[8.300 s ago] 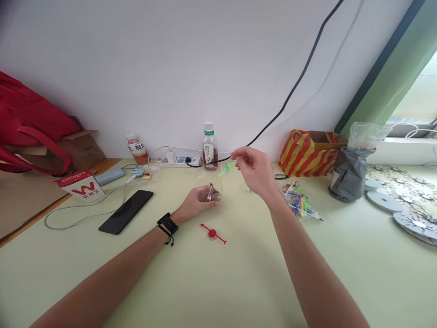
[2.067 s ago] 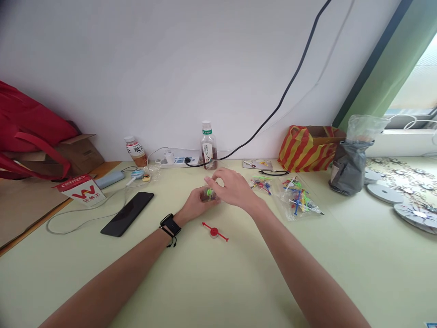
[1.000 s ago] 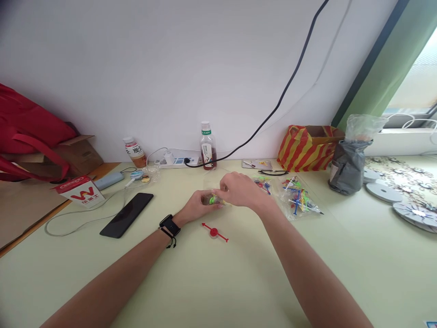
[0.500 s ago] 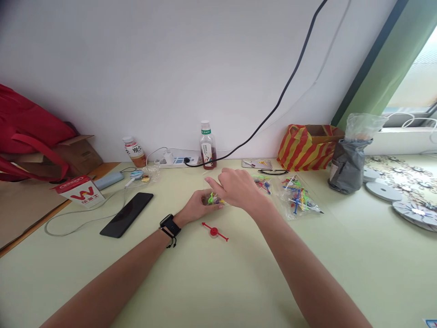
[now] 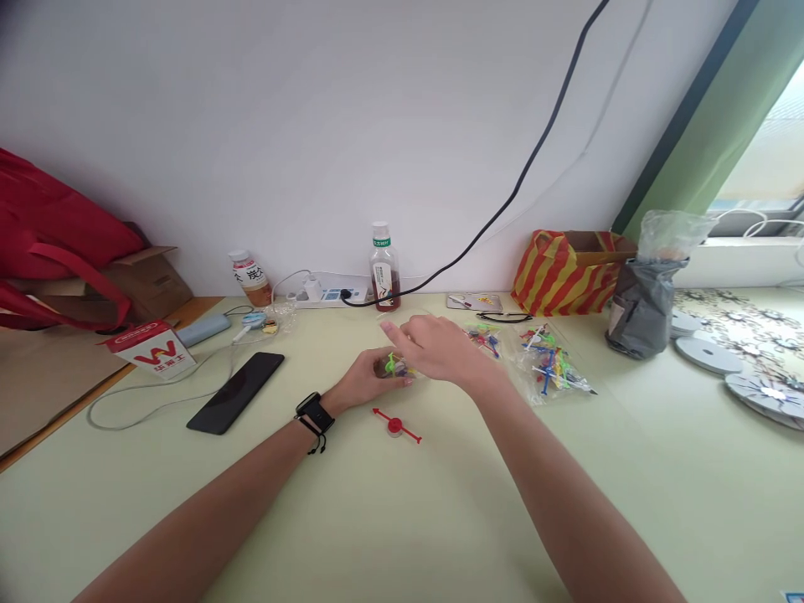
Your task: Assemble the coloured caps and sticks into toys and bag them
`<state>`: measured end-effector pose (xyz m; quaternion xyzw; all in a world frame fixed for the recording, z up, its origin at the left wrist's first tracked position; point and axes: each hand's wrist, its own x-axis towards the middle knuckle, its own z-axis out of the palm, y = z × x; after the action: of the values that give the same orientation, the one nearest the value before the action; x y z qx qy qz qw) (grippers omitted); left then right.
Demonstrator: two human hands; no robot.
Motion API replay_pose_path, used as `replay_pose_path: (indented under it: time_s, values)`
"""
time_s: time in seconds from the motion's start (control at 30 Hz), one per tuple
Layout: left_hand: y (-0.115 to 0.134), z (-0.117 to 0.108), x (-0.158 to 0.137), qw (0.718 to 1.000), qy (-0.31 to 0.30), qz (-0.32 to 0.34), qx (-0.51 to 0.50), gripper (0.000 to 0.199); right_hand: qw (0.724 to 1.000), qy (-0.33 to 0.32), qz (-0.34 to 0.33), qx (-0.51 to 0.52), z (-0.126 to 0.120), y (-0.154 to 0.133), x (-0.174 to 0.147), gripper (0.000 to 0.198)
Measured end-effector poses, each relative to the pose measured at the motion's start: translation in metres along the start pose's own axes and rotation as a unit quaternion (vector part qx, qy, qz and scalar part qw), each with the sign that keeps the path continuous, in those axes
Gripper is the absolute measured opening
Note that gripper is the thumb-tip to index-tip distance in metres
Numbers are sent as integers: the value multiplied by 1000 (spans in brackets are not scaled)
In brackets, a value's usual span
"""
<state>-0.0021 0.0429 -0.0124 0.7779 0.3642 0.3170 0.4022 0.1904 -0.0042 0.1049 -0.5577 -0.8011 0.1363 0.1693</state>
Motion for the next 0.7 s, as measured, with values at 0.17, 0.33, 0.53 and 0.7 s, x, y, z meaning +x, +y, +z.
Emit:
replay_pose_path:
  time_s: [0.17, 0.33, 0.53, 0.7]
  values:
    - [0, 0, 0, 1000, 2, 13, -22, 40, 996, -54, 8, 73, -3, 4, 0, 73]
    - [-1, 0, 0, 1000, -7, 9, -23, 41, 992, -70, 1, 103, -2, 3, 1, 69]
    - [2, 0, -1, 1000, 7, -3, -5, 40, 966, -106, 6, 235, -5, 4, 2, 70]
    - [8, 1, -2, 1000, 6, -2, -12, 40, 951, -158, 22, 266, -2, 2, 3, 74]
